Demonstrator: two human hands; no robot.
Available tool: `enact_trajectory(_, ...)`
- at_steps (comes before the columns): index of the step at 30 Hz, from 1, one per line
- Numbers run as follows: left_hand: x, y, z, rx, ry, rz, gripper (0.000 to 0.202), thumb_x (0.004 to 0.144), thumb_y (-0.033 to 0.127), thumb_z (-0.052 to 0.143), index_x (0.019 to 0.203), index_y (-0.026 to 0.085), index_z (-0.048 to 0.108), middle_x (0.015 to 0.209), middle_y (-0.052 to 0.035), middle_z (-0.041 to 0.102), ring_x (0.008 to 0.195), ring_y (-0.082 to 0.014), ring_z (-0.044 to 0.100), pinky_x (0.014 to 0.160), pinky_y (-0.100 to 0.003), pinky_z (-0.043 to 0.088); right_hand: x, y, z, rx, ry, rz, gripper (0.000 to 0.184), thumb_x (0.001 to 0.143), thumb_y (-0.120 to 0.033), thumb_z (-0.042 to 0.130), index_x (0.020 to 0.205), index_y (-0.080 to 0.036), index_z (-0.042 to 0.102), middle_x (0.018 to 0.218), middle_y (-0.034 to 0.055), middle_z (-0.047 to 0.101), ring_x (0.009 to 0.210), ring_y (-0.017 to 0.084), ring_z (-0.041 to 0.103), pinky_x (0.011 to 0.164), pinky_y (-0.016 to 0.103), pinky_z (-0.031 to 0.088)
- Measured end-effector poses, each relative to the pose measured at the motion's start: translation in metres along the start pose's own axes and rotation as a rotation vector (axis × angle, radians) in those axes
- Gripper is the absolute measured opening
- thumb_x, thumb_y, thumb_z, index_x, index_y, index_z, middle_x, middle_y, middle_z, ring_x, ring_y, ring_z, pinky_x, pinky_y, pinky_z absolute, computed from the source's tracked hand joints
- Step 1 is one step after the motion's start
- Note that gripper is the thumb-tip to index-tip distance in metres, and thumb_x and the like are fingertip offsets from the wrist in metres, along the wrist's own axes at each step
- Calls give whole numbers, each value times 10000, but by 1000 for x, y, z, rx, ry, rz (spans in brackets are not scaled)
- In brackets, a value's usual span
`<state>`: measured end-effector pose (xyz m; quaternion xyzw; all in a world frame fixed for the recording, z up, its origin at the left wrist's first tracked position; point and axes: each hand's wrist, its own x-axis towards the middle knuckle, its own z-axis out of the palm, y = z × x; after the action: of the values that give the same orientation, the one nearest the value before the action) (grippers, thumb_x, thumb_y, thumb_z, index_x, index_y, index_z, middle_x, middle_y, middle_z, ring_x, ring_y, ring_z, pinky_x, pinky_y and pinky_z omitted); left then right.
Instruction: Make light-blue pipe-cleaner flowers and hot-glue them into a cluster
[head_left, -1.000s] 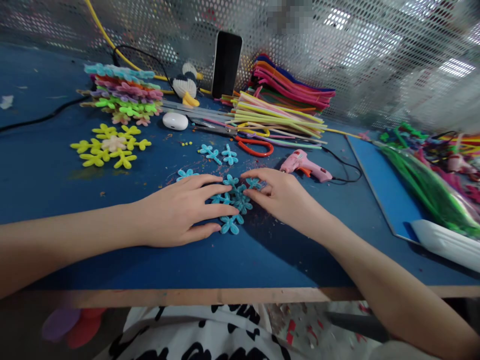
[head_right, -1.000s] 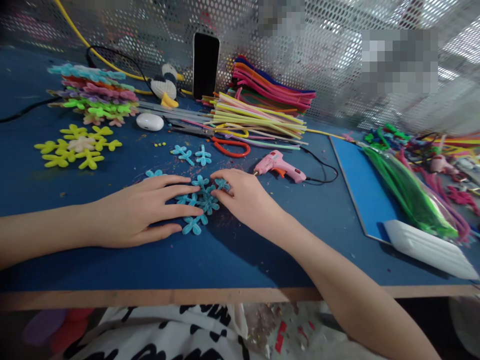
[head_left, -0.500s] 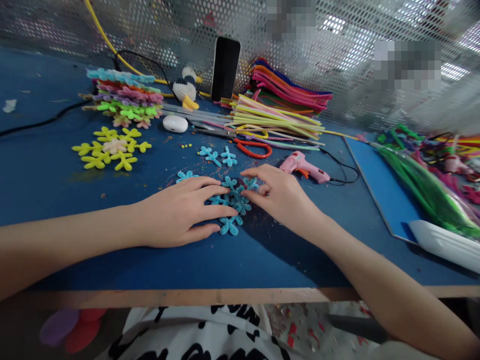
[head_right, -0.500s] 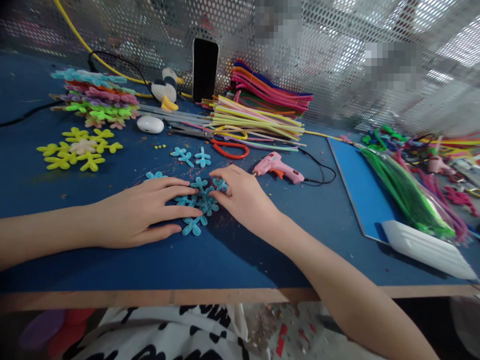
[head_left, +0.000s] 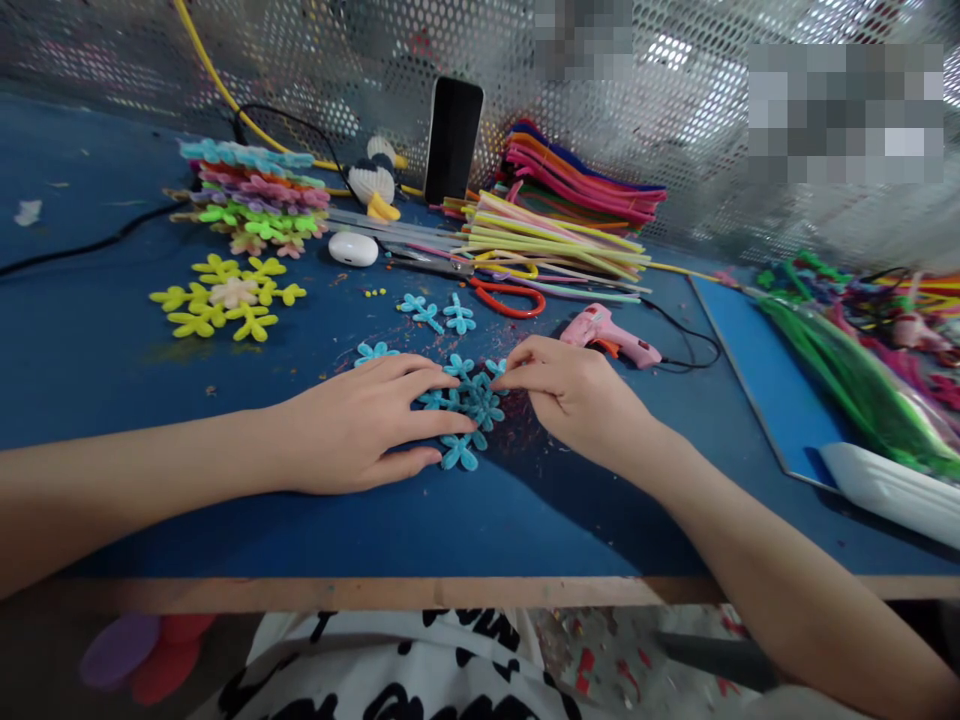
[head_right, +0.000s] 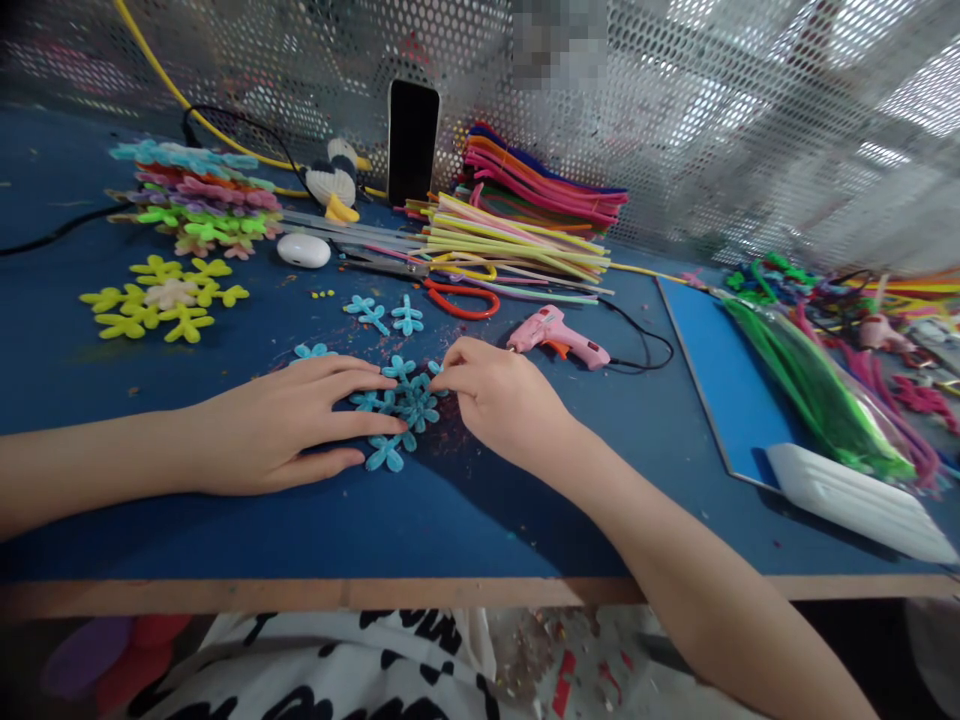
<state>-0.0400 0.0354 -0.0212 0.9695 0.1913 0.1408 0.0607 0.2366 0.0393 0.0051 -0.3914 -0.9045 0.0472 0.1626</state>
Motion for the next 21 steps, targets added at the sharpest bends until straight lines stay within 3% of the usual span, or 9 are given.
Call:
enact_trajectory(7, -2, 0, 1, 1, 43, 2, 412, 983, 295, 552, 1393, 312, 580, 1430, -128, 546, 1308, -345, 516, 1065, -538, 468, 1, -3, -4, -10, -8, 17, 465, 819, 14, 412, 953, -192, 806, 980, 82, 728, 838, 186, 685, 743, 310, 508)
enact_trajectory(12, -3, 2, 2, 67, 139, -42, 332, 988, 312, 538, 1290, 198, 614, 1369, -162, 571, 1295, -336, 515, 1064, -519, 473, -4, -15, -13, 35, -59, 124, 298, 801, -26, 504, 801, -164, 768, 809, 59, 738, 738, 187, 674, 721, 318, 487)
enact_trajectory(16, -3, 3, 2, 98, 189, -115, 317, 994, 340, 520, 1216, 144, 631, 1334, -177, 587, 1299, -344, 499, 1088, -538, 453, -13, -25, -9, 29, -125, 209, 187, 843, -131, 603, 907, -178, 773, 826, 50, 740, 713, 184, 660, 666, 309, 464)
enact_trajectory(21, -2, 2, 1, 117, 205, -158, 310, 989, 322, 516, 1212, 142, 634, 1320, -172, 601, 1293, -340, 499, 1083, -531, 459, -21, -26, 1, 85, -69, 226, 111, 900, -226, 666, 916, -204, 773, 831, 39, 735, 726, 164, 654, 665, 279, 458)
